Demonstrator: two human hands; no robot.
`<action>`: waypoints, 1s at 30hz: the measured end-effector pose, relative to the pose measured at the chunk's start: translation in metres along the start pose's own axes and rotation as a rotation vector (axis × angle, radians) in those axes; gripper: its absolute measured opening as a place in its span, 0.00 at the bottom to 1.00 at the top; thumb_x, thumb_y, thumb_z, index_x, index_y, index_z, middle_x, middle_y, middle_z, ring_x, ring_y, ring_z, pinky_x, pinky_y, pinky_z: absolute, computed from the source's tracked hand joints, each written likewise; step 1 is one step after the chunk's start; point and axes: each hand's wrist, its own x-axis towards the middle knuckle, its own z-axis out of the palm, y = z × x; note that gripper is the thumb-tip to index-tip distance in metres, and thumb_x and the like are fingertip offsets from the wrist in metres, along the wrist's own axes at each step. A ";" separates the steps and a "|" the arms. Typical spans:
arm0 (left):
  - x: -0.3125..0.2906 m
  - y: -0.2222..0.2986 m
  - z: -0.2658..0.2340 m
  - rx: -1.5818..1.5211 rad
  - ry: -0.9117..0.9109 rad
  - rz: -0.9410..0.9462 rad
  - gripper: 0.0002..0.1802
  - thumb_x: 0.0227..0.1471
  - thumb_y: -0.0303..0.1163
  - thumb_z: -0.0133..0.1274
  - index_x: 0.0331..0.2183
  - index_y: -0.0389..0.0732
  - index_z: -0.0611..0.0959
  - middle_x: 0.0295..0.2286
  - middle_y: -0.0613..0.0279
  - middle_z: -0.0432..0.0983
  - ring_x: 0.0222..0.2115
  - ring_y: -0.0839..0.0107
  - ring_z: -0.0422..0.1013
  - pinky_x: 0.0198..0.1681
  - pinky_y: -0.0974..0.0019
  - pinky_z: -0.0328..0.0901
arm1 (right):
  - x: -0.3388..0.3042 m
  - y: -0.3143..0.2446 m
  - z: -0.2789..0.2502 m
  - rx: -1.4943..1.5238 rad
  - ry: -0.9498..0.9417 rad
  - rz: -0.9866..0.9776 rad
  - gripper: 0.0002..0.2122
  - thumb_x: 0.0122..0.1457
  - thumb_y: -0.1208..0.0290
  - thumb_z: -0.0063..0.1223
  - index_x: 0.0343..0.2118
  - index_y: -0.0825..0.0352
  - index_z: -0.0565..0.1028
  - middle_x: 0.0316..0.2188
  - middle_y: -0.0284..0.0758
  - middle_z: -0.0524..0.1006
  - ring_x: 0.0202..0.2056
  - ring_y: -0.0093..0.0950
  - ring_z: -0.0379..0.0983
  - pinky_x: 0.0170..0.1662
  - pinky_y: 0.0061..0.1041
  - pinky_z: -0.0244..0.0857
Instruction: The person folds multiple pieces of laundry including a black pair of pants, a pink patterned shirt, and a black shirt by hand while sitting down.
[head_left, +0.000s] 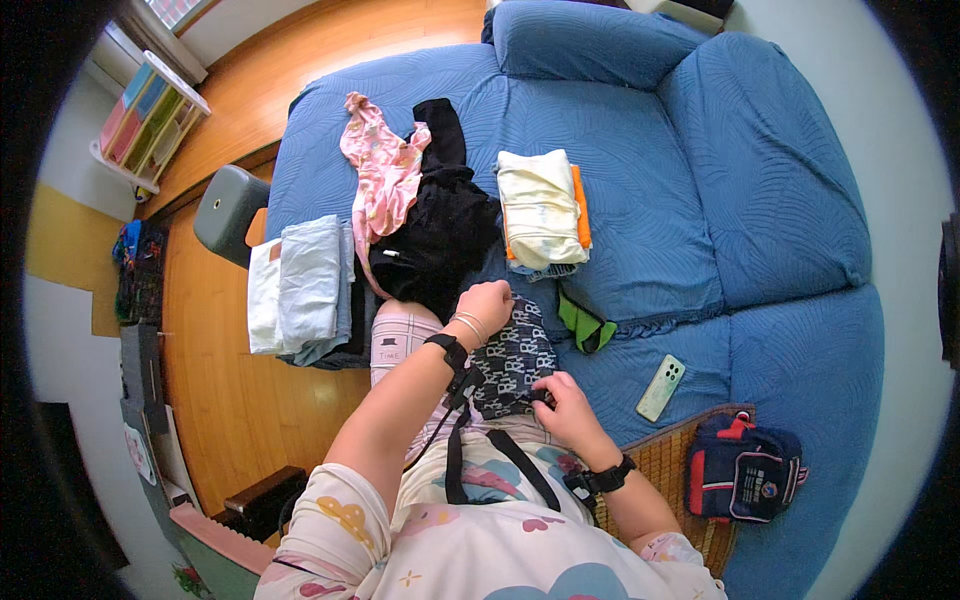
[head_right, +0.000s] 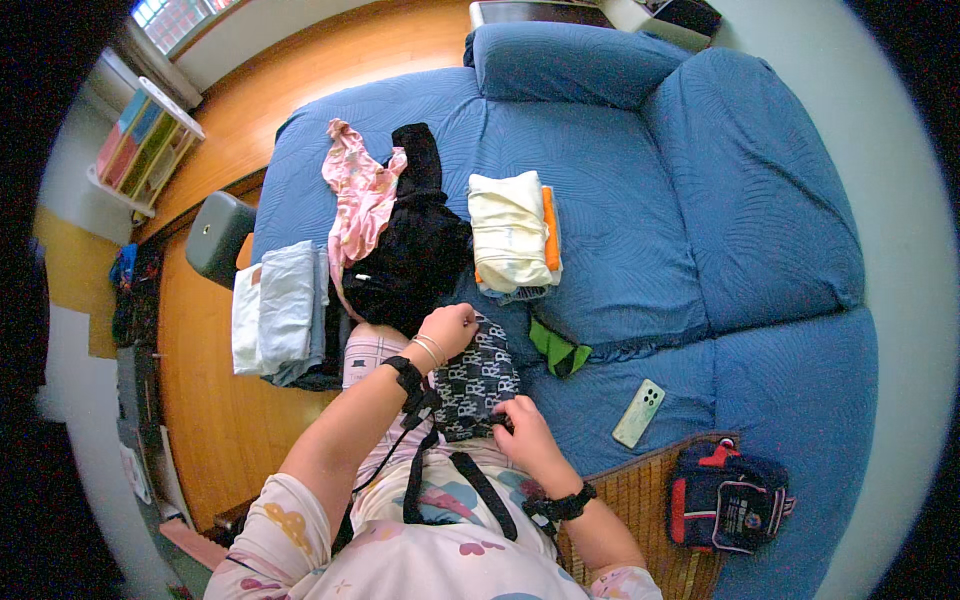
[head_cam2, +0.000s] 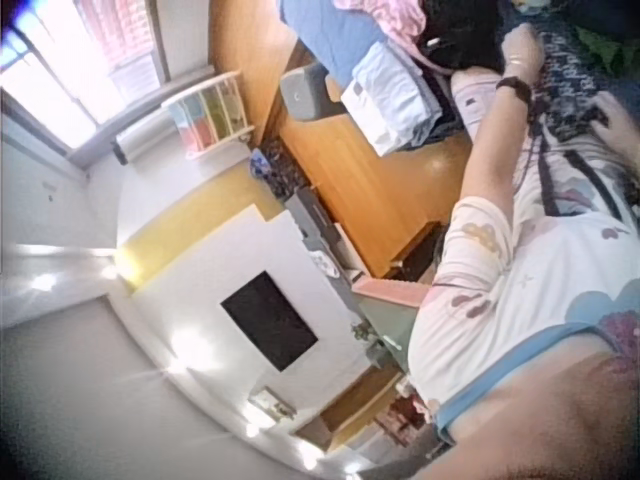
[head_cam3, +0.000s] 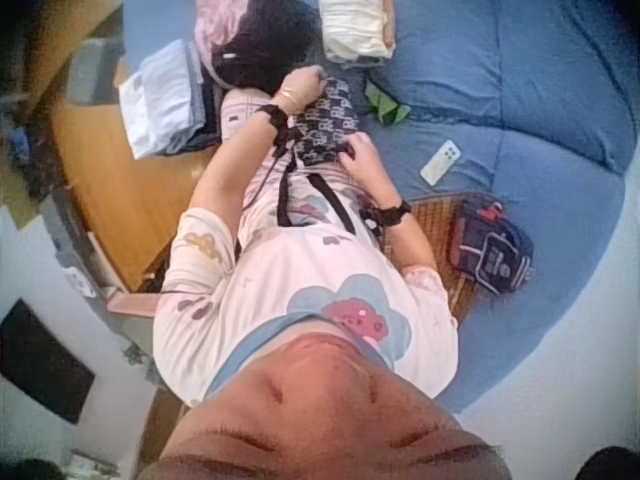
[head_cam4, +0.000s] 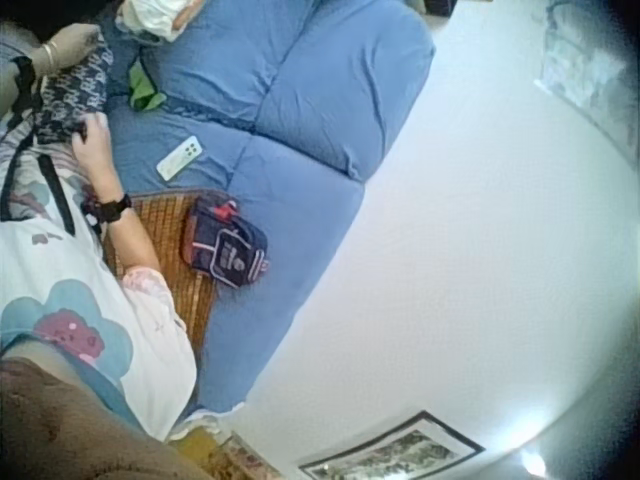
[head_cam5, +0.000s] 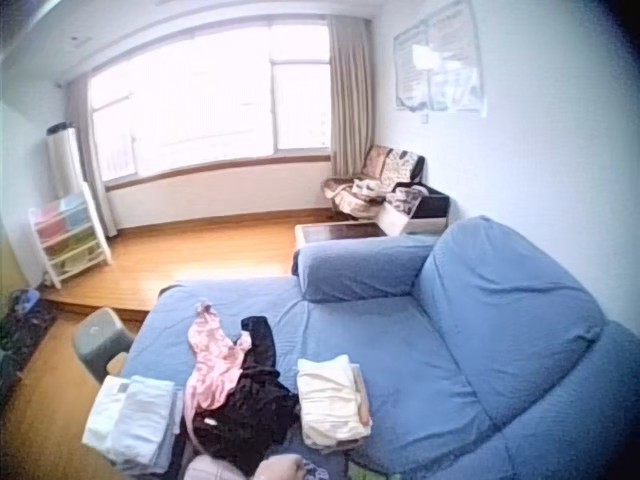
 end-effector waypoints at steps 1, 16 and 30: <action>0.003 0.000 0.000 0.015 0.047 0.007 0.10 0.49 0.38 0.55 0.31 0.42 0.81 0.28 0.50 0.78 0.33 0.51 0.75 0.38 0.54 0.69 | 0.001 0.011 0.003 -0.018 0.020 -0.014 0.11 0.49 0.75 0.53 0.37 0.69 0.73 0.33 0.44 0.72 0.35 0.42 0.71 0.39 0.34 0.67; -0.040 -0.098 0.003 -0.323 0.176 -0.117 0.10 0.53 0.29 0.51 0.37 0.35 0.79 0.29 0.54 0.78 0.31 0.63 0.75 0.37 0.64 0.69 | 0.011 -0.007 -0.003 -0.256 0.161 -0.333 0.13 0.47 0.73 0.58 0.38 0.65 0.75 0.48 0.44 0.70 0.49 0.46 0.66 0.52 0.41 0.61; -0.033 -0.076 0.014 -0.435 0.166 -0.170 0.11 0.52 0.32 0.52 0.36 0.37 0.81 0.30 0.50 0.79 0.32 0.56 0.76 0.38 0.62 0.70 | 0.042 -0.014 0.040 -0.509 -0.143 -0.603 0.05 0.46 0.74 0.51 0.27 0.63 0.75 0.43 0.36 0.74 0.45 0.35 0.68 0.46 0.35 0.63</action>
